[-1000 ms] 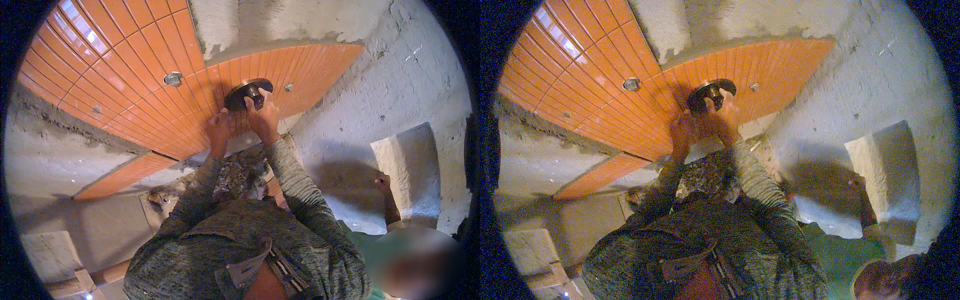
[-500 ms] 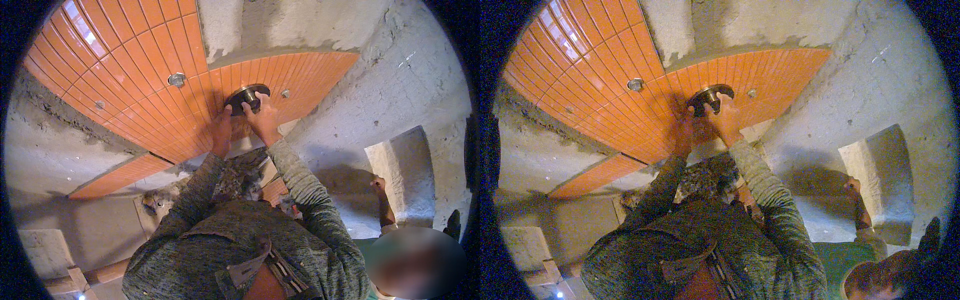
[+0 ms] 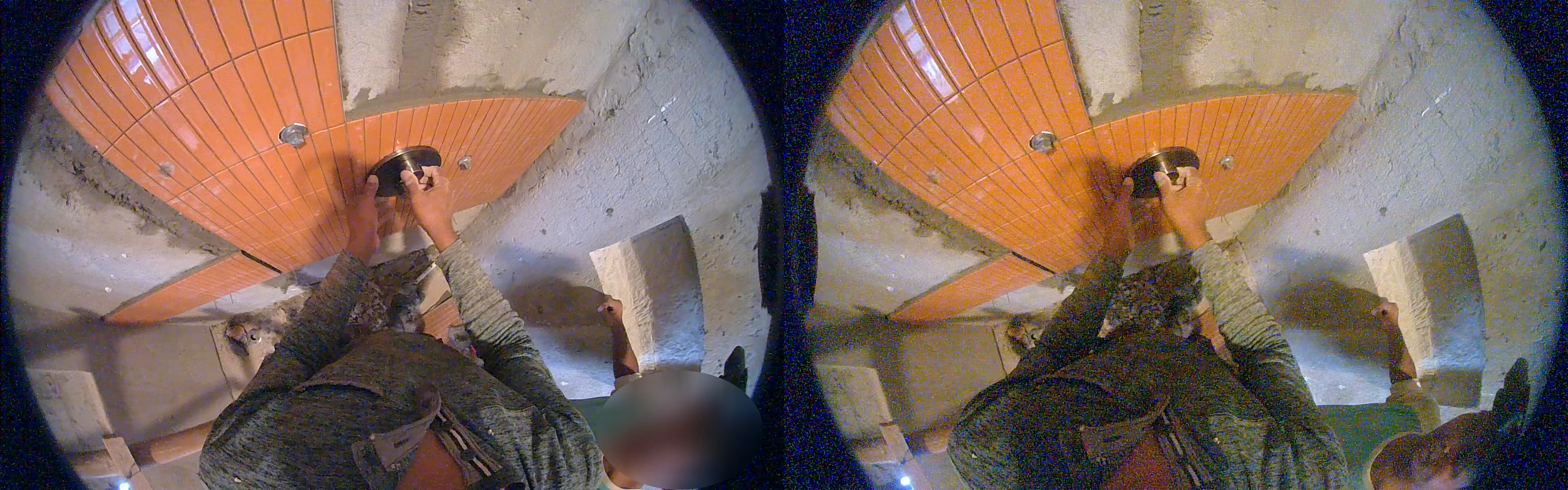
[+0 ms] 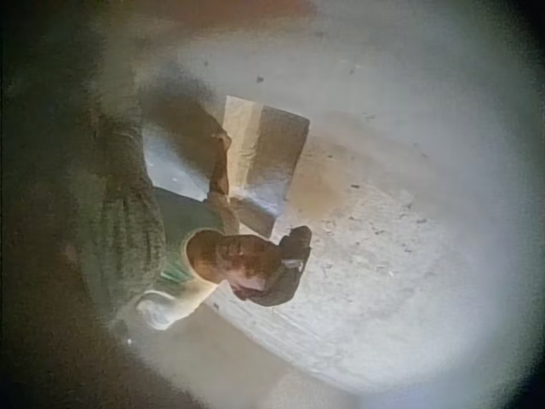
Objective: The person installs a shower head on a tiled wall by first connecting a metal pipe to the wall fixture, then attaching the shower head to the pipe, and finally securing the assembly with a screwdriver.
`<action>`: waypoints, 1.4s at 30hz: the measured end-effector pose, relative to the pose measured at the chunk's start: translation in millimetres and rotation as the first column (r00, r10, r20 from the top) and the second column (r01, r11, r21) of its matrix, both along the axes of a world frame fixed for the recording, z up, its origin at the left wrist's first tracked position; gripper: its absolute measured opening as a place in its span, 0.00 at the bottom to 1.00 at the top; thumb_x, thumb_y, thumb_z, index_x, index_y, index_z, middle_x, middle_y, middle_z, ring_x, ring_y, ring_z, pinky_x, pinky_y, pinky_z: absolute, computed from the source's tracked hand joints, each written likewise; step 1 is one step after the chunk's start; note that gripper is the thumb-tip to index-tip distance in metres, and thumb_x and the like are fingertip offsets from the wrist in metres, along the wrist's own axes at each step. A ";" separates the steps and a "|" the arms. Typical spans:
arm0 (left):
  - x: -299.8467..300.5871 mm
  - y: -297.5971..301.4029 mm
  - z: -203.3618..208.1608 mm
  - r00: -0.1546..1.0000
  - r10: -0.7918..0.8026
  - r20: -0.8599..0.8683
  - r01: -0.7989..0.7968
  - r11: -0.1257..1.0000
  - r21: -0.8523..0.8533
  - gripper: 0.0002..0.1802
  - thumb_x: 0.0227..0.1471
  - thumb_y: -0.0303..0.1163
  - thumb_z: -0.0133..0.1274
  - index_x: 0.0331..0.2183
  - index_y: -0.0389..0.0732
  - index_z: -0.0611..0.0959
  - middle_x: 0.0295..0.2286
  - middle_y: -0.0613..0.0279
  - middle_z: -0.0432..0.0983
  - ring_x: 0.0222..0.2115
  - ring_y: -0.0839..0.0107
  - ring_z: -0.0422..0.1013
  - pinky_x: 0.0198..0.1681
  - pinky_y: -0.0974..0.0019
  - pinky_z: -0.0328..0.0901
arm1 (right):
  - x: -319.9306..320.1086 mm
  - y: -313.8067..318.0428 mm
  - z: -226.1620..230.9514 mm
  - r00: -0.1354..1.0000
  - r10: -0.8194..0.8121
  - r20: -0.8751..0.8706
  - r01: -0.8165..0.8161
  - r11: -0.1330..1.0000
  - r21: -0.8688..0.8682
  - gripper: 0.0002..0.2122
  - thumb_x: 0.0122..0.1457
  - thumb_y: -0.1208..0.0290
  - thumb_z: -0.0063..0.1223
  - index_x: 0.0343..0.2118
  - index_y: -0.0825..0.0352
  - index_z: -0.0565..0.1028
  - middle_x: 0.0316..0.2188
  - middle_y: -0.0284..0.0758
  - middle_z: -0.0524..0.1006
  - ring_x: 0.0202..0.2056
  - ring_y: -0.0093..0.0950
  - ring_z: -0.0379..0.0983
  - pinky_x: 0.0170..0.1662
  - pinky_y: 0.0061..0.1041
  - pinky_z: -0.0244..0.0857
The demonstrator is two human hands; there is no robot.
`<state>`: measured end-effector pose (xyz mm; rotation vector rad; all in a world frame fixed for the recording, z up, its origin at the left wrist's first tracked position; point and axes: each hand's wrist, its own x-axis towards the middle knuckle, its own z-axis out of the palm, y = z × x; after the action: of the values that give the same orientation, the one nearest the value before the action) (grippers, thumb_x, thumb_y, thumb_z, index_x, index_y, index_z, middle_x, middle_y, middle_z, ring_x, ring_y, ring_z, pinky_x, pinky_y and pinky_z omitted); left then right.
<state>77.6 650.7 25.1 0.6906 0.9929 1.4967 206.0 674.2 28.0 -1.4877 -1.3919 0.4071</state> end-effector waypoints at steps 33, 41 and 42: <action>6.8 25.6 -7.7 0.870 -0.101 0.483 0.155 0.985 -0.074 0.14 0.59 0.44 0.60 0.41 0.46 0.83 0.36 0.69 0.81 0.35 0.76 0.76 0.36 0.70 0.71 | -14.6 5.3 -16.3 0.992 -0.027 -0.119 0.034 0.998 0.051 0.22 0.59 0.57 0.62 0.44 0.71 0.70 0.32 0.44 0.75 0.33 0.35 0.72 0.37 0.34 0.67; 23.8 -1.4 42.0 0.926 0.078 0.370 -0.080 0.997 -0.009 0.15 0.58 0.42 0.61 0.45 0.49 0.81 0.38 0.70 0.80 0.36 0.75 0.76 0.33 0.73 0.71 | -10.2 1.4 -6.5 0.977 0.020 0.214 -0.037 0.997 0.075 0.26 0.58 0.61 0.62 0.53 0.70 0.65 0.38 0.56 0.77 0.38 0.56 0.76 0.39 0.47 0.71; 23.7 -5.1 43.7 0.934 0.066 0.352 -0.070 0.998 0.000 0.15 0.58 0.42 0.61 0.45 0.49 0.81 0.38 0.70 0.80 0.36 0.75 0.76 0.33 0.73 0.71 | -3.7 7.7 -20.3 0.958 0.017 0.285 -0.055 0.990 0.128 0.26 0.58 0.62 0.62 0.53 0.70 0.65 0.38 0.56 0.77 0.39 0.56 0.76 0.40 0.47 0.71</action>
<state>101.3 645.6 68.7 0.3789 0.7376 1.6196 202.3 681.9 7.6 -1.4512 -1.6402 0.1202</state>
